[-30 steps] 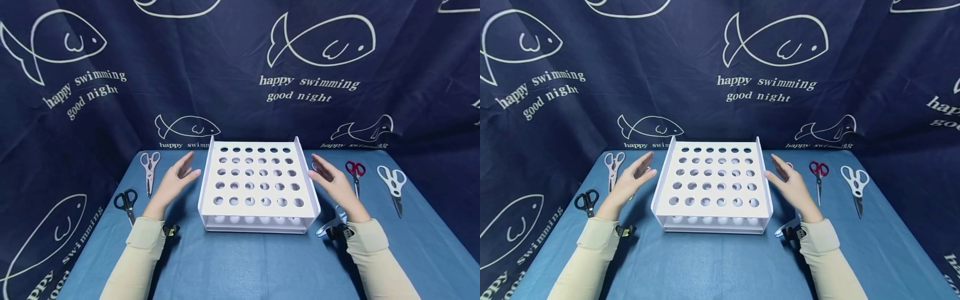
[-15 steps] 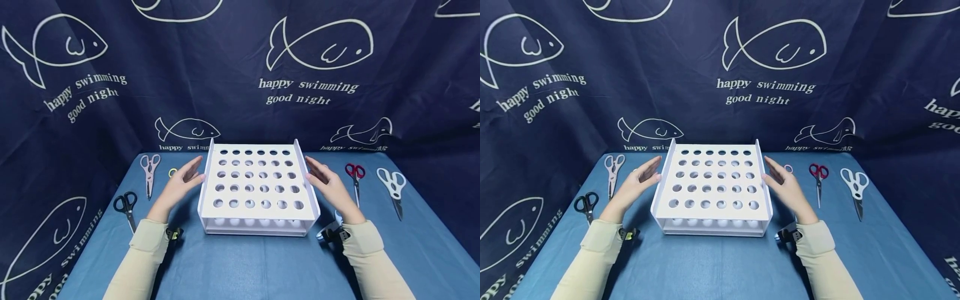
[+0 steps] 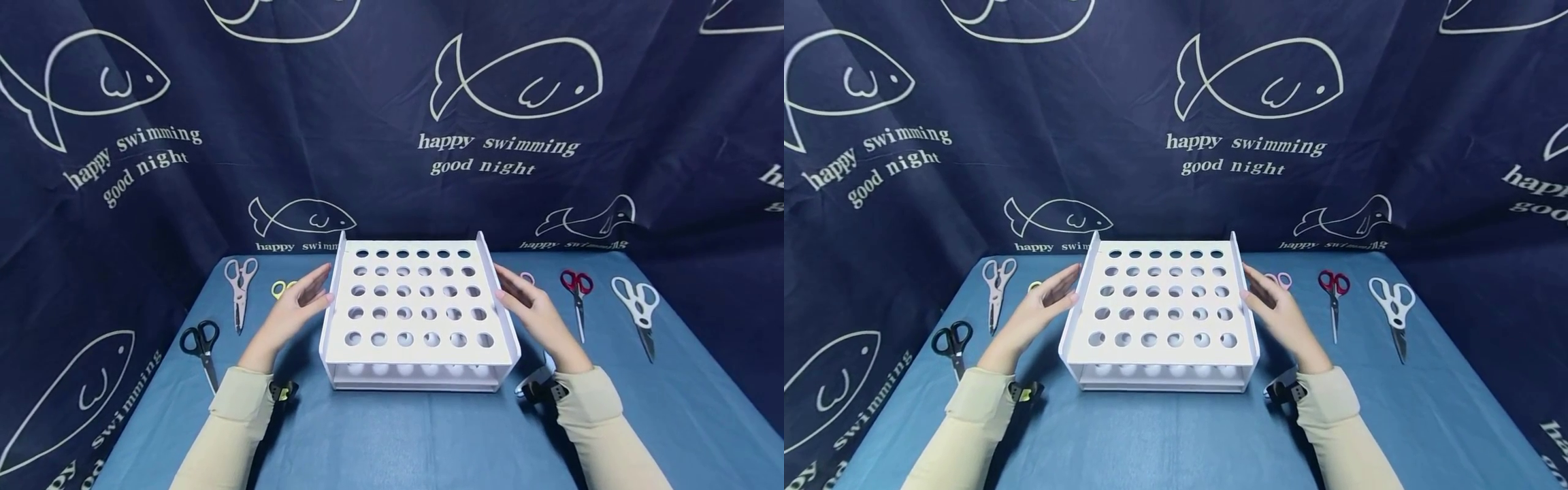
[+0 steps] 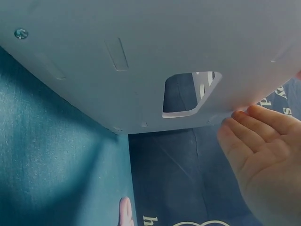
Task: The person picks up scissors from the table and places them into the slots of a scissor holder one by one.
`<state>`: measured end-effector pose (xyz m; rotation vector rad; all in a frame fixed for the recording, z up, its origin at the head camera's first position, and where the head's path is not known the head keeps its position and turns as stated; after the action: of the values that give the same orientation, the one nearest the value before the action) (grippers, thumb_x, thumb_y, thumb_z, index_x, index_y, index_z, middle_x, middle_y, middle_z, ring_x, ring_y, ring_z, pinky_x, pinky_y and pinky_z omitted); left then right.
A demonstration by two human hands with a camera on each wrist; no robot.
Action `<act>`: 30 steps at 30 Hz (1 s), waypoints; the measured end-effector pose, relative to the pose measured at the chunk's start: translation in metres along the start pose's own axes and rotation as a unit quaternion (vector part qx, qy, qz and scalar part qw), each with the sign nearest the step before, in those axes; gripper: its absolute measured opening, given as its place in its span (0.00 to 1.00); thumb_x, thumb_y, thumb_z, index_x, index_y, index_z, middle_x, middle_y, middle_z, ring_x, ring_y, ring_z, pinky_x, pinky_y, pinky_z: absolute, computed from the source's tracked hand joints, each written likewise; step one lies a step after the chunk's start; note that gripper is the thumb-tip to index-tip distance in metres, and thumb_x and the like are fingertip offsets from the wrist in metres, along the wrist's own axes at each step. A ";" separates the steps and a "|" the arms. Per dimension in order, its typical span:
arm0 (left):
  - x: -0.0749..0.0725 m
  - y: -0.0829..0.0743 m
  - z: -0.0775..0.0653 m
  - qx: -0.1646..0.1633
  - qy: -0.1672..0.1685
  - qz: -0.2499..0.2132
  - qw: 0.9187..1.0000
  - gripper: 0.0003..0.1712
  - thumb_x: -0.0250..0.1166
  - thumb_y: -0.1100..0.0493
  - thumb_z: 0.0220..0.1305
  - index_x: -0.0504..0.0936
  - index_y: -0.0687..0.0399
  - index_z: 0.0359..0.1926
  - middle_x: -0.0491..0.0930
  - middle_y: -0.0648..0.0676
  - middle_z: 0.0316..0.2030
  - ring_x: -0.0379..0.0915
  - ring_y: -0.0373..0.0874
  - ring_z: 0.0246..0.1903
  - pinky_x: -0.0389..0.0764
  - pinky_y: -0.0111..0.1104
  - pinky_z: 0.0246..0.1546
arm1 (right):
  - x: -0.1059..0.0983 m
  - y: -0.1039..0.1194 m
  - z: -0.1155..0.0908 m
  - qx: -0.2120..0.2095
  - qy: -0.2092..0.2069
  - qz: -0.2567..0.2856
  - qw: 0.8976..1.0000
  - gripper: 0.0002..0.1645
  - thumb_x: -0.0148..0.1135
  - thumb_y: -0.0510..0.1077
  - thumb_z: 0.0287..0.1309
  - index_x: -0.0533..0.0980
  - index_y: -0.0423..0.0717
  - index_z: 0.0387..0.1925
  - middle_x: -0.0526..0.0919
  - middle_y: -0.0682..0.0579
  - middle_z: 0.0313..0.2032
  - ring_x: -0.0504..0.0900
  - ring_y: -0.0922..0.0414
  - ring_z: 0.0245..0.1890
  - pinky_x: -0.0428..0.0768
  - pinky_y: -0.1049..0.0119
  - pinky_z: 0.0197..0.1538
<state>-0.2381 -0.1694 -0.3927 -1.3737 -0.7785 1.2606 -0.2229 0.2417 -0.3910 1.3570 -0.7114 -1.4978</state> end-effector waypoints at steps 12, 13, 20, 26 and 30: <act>0.001 0.001 -0.011 -0.012 0.004 0.004 1.000 0.36 0.63 0.55 0.66 0.63 0.58 0.71 0.55 0.51 0.74 0.53 0.49 0.73 0.63 0.37 0.69 | 0.007 -0.001 -0.005 0.014 0.006 0.002 1.000 0.32 0.52 0.48 0.71 0.60 0.46 0.72 0.64 0.41 0.70 0.63 0.45 0.70 0.68 0.87 0.56; 0.001 0.002 -0.011 -0.016 0.004 0.004 1.000 0.36 0.64 0.55 0.66 0.63 0.56 0.71 0.56 0.51 0.74 0.53 0.49 0.73 0.64 0.35 0.69 | 0.007 -0.001 -0.006 0.015 0.006 0.001 1.000 0.32 0.52 0.48 0.70 0.60 0.46 0.72 0.64 0.41 0.70 0.62 0.44 0.70 0.68 0.87 0.56; 0.004 -0.001 -0.010 -0.016 0.010 -0.005 1.000 0.37 0.63 0.57 0.66 0.61 0.56 0.72 0.61 0.59 0.71 0.60 0.54 0.70 0.66 0.37 0.66 | 0.005 0.000 -0.004 -0.014 -0.006 0.014 1.000 0.31 0.54 0.44 0.69 0.62 0.42 0.71 0.67 0.36 0.67 0.71 0.66 0.63 0.72 0.85 0.55; 0.006 -0.001 -0.008 -0.020 0.020 -0.035 0.999 0.37 0.62 0.59 0.66 0.59 0.58 0.73 0.61 0.60 0.71 0.58 0.54 0.70 0.66 0.40 0.66 | 0.005 0.005 -0.005 -0.015 -0.012 0.031 0.999 0.31 0.55 0.42 0.68 0.63 0.41 0.70 0.67 0.36 0.66 0.71 0.76 0.58 0.72 0.85 0.54; 0.008 -0.003 -0.008 -0.025 0.029 -0.049 0.998 0.39 0.63 0.60 0.65 0.57 0.57 0.74 0.58 0.59 0.72 0.55 0.53 0.72 0.63 0.40 0.68 | 0.005 0.007 -0.007 0.009 -0.011 0.029 0.999 0.32 0.55 0.44 0.68 0.61 0.43 0.71 0.65 0.39 0.69 0.69 0.61 0.67 0.69 0.87 0.56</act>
<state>-0.2281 -0.1630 -0.3929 -1.3887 -0.8334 1.1269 -0.2137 0.2359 -0.3880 1.3243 -0.7723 -1.4654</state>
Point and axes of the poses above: each hand's wrist, its own z-axis towards the middle knuckle, its own x-axis out of the palm, y = z × x, the point moved 3 cm from there along z, towards the middle knuckle
